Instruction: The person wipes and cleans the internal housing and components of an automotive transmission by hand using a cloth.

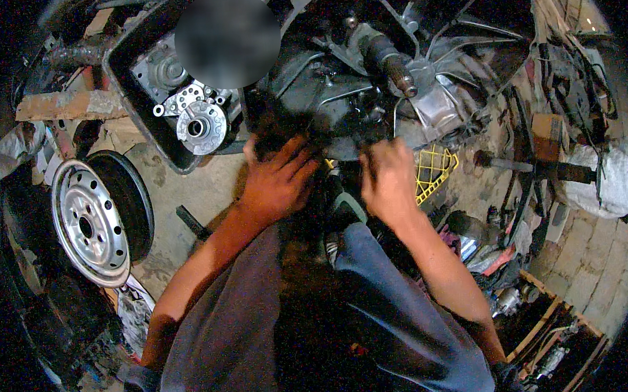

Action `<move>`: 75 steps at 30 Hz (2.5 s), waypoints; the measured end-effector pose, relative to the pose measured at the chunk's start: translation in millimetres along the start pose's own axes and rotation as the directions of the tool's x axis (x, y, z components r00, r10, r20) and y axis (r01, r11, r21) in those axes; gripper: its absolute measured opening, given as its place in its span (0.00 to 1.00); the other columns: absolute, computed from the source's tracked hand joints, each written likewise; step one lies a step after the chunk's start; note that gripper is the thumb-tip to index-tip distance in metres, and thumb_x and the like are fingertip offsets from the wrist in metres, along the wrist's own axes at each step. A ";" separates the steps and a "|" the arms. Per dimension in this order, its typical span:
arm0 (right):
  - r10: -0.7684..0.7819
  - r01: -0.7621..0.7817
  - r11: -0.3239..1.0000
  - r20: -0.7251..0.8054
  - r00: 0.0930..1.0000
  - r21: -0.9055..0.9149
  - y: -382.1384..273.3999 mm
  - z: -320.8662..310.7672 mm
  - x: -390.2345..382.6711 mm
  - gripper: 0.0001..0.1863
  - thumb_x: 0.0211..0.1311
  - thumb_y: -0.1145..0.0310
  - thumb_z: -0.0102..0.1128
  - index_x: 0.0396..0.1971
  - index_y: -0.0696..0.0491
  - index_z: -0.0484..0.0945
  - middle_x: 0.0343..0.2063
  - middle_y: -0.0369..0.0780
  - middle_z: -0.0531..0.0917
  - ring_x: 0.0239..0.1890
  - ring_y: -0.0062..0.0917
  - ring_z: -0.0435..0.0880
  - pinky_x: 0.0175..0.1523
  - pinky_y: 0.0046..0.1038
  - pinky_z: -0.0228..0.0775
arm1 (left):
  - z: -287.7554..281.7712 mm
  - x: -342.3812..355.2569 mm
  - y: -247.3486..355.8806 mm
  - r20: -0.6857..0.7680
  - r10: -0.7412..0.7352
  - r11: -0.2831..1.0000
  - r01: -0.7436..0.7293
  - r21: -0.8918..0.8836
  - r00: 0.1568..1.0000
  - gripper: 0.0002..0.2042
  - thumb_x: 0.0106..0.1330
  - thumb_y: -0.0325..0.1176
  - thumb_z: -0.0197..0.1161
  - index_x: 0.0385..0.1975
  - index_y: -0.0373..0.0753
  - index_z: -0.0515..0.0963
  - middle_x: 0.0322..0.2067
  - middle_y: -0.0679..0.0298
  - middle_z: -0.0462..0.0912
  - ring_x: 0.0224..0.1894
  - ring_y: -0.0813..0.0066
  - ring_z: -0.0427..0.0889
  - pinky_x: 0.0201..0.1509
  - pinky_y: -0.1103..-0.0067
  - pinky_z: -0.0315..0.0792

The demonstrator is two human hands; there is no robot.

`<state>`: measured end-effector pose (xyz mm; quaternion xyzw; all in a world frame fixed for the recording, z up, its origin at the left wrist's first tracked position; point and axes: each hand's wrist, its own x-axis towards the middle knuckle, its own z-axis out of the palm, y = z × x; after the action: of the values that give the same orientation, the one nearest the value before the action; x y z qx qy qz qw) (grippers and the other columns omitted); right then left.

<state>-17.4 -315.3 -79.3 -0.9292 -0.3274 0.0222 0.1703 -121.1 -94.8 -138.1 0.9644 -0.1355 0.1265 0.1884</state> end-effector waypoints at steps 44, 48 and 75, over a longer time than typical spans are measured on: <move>0.122 -0.118 0.948 0.004 0.993 0.296 -8.4 -17.1 -11.5 0.09 0.63 0.71 0.64 0.38 0.61 0.81 0.37 0.52 0.81 0.45 0.52 0.77 0.51 0.48 0.71 | 0.7 -0.8 -2.2 0.118 0.009 1.000 -0.012 0.027 0.993 0.31 0.50 0.48 0.73 0.57 0.49 0.79 0.60 0.59 0.79 0.70 0.52 0.68 0.66 0.28 0.44; 0.405 -0.308 0.830 -0.122 0.906 0.465 33.4 -35.1 -24.0 0.10 0.64 0.69 0.68 0.41 0.59 0.83 0.35 0.46 0.87 0.40 0.37 0.84 0.50 0.36 0.74 | 0.4 1.8 2.8 0.037 -0.041 0.999 0.041 -0.012 0.998 0.26 0.51 0.39 0.73 0.53 0.47 0.81 0.58 0.64 0.81 0.70 0.59 0.70 0.66 0.33 0.50; 0.819 -0.384 0.193 0.068 0.570 0.903 124.1 -45.9 -143.3 0.24 0.70 0.58 0.67 0.57 0.59 0.81 0.52 0.42 0.86 0.55 0.30 0.83 0.58 0.32 0.75 | -67.6 30.3 41.2 -0.155 -0.010 1.000 0.006 -0.027 0.988 0.10 0.59 0.32 0.70 0.40 0.47 0.85 0.51 0.68 0.84 0.65 0.63 0.74 0.67 0.55 0.52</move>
<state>-48.2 -507.7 -87.3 -0.7421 0.1845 0.0389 0.6433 -118.6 -111.2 -54.9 0.9497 -0.1181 0.1985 0.2117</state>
